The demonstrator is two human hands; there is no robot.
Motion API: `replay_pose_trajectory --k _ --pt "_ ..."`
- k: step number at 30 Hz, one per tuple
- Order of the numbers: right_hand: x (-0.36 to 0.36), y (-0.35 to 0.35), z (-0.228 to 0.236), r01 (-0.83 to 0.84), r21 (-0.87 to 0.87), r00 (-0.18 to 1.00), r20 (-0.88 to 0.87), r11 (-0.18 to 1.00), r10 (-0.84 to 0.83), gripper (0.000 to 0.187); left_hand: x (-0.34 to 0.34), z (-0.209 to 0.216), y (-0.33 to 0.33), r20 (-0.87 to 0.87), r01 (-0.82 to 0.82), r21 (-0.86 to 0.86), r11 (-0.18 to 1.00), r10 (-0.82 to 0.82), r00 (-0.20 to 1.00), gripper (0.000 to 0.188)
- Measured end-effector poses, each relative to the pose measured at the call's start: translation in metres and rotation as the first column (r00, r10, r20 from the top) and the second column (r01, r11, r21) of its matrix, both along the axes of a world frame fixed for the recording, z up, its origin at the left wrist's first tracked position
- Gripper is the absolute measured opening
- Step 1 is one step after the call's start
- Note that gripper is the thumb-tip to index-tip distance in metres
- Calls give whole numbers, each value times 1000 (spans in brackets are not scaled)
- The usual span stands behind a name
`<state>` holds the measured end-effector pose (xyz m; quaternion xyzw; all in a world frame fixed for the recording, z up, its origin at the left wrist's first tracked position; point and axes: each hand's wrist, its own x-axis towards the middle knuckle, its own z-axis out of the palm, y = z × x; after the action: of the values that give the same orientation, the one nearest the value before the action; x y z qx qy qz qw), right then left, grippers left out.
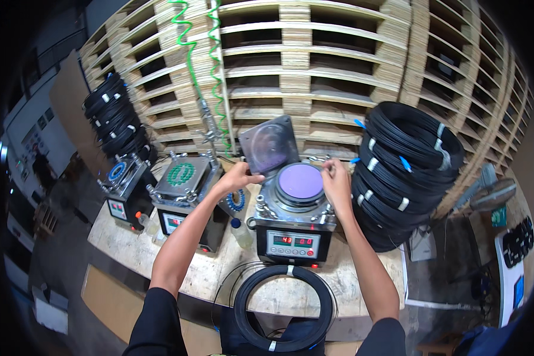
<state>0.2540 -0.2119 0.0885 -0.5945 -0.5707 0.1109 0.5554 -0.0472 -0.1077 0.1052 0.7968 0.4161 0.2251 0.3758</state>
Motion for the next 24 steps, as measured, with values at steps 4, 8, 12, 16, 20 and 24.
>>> replay_pose_trajectory --k 4,8,12,16,20,24 --pt "-18 -15 4 -15 -60 989 147 998 24 14 -42 23 39 -167 295 137 946 -271 948 39" --pt "-16 -17 2 36 18 933 357 999 -40 20 -77 52 114 -71 -119 417 901 163 984 26" --pt "-13 -21 3 143 -30 902 414 989 -118 22 -81 75 157 -2 -500 585 639 618 786 35" --pt "-30 -25 13 156 -95 895 435 983 -100 25 -104 82 201 151 -531 215 820 509 847 53" --pt "-36 -26 18 179 -81 889 440 981 -126 24 -105 103 192 326 -580 237 779 499 803 35" --pt "-20 -29 20 183 23 855 490 983 -171 24 -72 165 100 340 -451 361 816 336 879 19"
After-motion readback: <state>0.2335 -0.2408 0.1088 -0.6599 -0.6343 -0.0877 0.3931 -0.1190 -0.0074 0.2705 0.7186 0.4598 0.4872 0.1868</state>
